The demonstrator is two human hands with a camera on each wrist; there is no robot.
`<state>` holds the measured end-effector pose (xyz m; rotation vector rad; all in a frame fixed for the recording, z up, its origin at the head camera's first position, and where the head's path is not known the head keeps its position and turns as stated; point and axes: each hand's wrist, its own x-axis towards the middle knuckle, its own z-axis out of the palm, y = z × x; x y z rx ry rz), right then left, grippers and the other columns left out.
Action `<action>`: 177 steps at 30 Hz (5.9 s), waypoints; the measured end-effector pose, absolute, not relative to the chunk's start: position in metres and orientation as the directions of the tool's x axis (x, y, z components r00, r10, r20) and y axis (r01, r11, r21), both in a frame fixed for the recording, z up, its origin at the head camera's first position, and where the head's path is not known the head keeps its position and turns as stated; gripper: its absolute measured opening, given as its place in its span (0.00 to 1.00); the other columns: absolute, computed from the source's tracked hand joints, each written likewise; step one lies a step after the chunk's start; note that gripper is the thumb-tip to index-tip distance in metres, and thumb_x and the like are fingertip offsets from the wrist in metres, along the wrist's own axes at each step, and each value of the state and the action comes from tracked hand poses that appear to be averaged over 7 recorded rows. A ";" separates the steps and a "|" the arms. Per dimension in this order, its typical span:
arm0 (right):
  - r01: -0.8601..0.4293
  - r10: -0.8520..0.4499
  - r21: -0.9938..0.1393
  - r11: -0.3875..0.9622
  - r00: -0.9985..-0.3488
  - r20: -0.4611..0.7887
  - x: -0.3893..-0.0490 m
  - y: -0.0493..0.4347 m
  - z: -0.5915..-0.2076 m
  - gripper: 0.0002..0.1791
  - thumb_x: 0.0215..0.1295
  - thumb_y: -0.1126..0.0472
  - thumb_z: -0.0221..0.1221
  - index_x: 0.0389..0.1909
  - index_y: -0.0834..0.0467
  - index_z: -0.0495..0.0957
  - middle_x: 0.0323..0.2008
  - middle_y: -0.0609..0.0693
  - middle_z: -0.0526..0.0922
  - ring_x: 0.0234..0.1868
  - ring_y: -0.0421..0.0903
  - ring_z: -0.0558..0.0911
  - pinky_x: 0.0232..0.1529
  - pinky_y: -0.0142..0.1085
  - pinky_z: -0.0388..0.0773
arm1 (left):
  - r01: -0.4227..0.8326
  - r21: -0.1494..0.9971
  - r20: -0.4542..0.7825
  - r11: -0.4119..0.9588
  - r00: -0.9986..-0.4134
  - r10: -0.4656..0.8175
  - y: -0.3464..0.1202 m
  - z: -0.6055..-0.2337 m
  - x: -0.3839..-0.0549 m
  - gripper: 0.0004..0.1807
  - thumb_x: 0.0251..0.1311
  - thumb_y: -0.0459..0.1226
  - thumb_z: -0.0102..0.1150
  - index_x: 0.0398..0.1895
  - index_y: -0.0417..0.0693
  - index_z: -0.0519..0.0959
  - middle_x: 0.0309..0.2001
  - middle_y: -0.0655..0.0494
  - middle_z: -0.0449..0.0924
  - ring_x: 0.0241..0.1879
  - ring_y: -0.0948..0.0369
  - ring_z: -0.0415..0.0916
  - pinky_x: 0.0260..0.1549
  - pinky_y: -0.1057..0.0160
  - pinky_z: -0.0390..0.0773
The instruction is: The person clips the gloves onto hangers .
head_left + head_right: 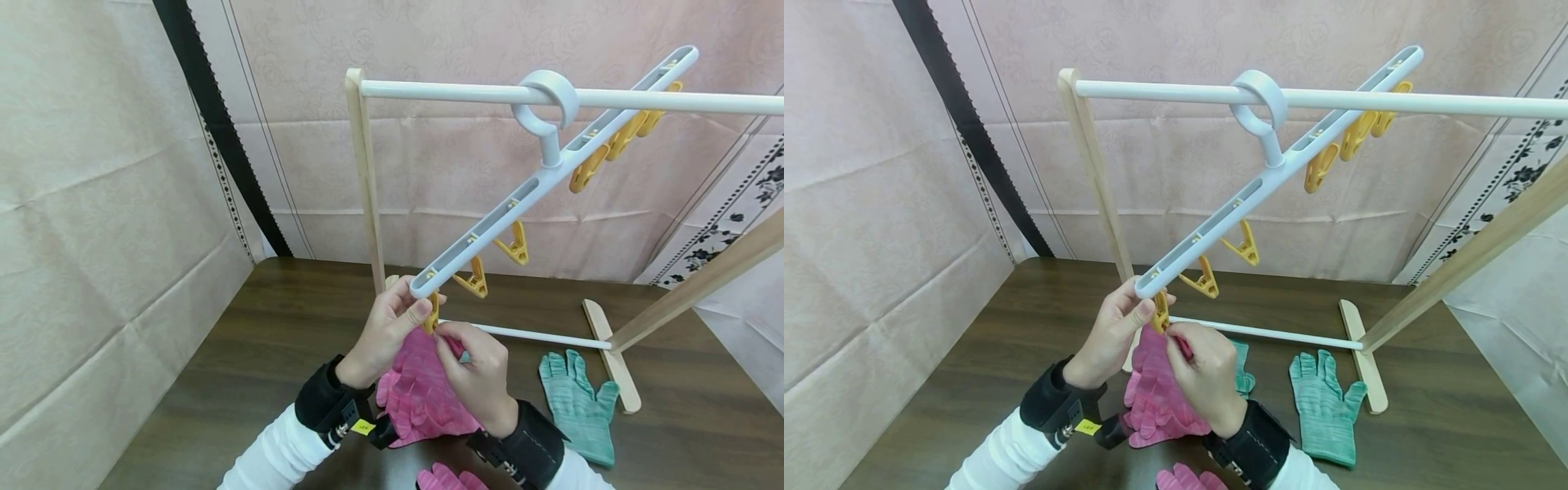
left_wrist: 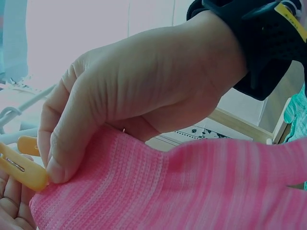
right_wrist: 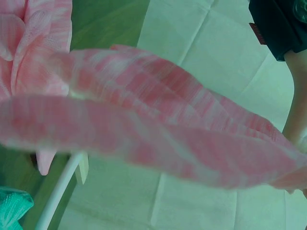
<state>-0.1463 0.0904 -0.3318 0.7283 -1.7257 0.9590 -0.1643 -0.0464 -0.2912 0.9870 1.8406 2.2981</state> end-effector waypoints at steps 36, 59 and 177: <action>-0.867 -0.054 -0.141 0.478 -0.189 0.981 -0.149 0.087 -0.314 0.14 0.60 0.60 0.54 0.23 0.67 0.77 0.23 0.55 0.77 0.21 0.42 0.73 0.25 0.26 0.74 | 0.362 0.892 0.444 -0.270 -0.809 0.384 -0.046 -0.292 -0.167 0.40 0.49 0.58 0.52 0.47 0.26 0.63 0.40 0.53 0.72 0.35 0.68 0.70 0.33 0.72 0.70; -0.883 -0.039 -0.253 0.396 -0.292 0.956 -0.147 0.083 -0.315 0.12 0.59 0.59 0.54 0.27 0.65 0.77 0.27 0.53 0.75 0.27 0.41 0.74 0.28 0.25 0.72 | 0.306 0.911 0.402 -0.278 -0.808 0.431 -0.048 -0.293 -0.166 0.40 0.50 0.58 0.51 0.47 0.26 0.62 0.37 0.62 0.74 0.35 0.68 0.69 0.33 0.70 0.67; -0.730 -0.345 -0.275 0.625 -0.575 0.742 -0.140 0.125 -0.373 0.14 0.42 0.68 0.64 0.35 0.58 0.77 0.37 0.49 0.76 0.36 0.40 0.77 0.32 0.32 0.76 | 0.391 0.903 0.420 -0.179 -0.891 0.171 -0.083 -0.312 -0.165 0.26 0.52 0.27 0.51 0.55 0.37 0.58 0.42 0.55 0.69 0.39 0.63 0.71 0.36 0.67 0.74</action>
